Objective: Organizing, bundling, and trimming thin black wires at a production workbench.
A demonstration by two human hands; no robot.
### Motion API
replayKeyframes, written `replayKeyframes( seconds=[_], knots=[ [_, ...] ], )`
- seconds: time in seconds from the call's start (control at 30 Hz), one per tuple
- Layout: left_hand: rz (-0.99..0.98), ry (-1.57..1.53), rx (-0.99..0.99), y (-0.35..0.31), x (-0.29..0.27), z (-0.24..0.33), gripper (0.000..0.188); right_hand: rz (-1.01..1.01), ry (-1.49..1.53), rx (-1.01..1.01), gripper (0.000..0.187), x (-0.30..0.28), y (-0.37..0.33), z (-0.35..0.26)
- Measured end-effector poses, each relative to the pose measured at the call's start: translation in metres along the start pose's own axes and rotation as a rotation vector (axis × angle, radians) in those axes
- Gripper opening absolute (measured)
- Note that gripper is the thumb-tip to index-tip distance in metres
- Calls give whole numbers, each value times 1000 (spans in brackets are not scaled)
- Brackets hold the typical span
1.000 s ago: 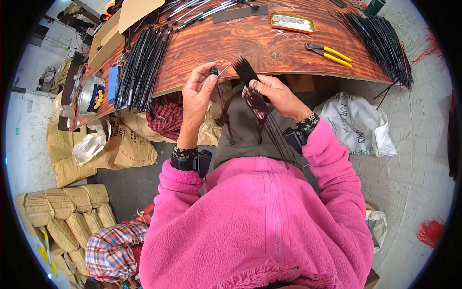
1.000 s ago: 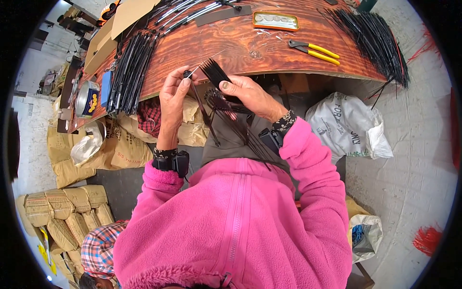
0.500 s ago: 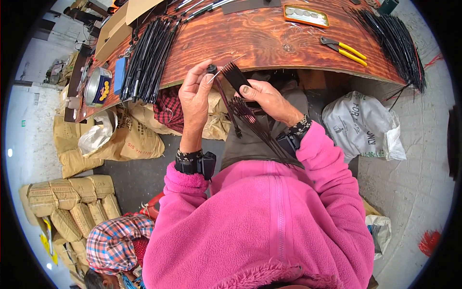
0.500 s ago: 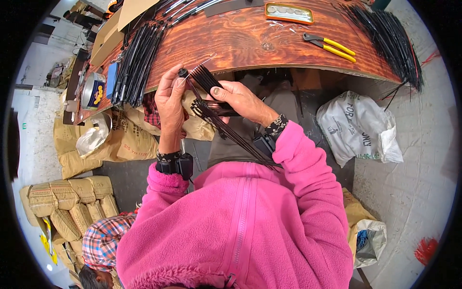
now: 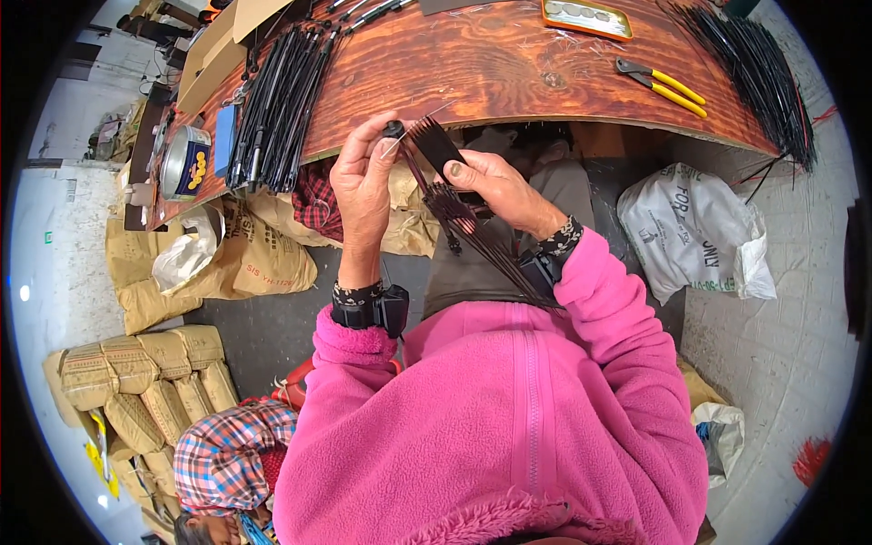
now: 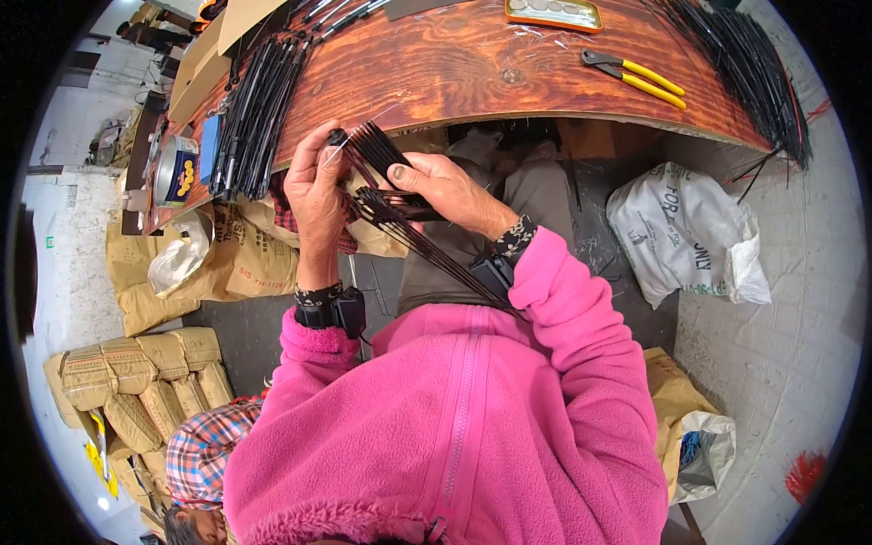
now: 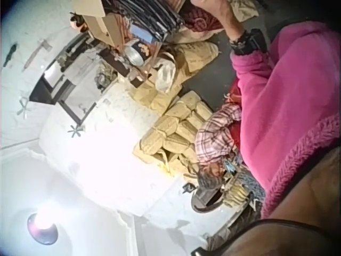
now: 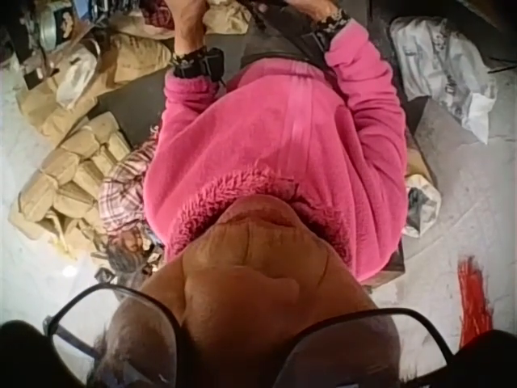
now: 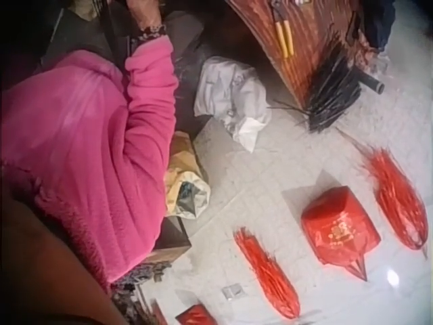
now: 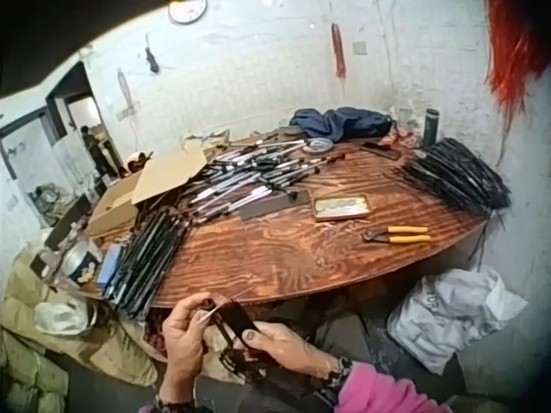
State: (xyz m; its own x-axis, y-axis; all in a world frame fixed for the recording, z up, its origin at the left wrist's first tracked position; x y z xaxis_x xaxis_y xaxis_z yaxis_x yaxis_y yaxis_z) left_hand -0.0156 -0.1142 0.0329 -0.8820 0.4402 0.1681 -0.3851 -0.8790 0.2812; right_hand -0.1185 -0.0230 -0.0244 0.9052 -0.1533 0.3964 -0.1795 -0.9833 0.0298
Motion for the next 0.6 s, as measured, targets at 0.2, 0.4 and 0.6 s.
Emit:
replayKeyframes(
  seconds=[0.2, 0.4, 0.6],
  knots=[
    [22, -60, -26, -2, -6, -4, 32, -4, -11, 37, 37, 2, 3, 10],
    [-20, -89, -13, -5, -5, 4, 34, -28, 14, 6, 35, 11, 1, 8],
    [-1, 17, 8, -8, -17, 8, 35, 2, 9, -3, 35, 16, -5, 2]
  ],
)
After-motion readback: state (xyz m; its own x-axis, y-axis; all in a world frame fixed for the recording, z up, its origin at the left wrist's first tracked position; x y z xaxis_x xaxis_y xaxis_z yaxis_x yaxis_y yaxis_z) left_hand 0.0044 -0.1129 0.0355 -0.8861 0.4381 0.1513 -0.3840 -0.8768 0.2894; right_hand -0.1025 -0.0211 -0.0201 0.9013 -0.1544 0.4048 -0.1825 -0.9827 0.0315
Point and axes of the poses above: each hand's wrist, its own y-axis towards the middle knuckle, its own x-axis out of the palm, z = x × y, the point moved 9 cm from there along y, towards the middle knuckle, and after that the axes turned 11 degrees about z, right-handed, at the moved point
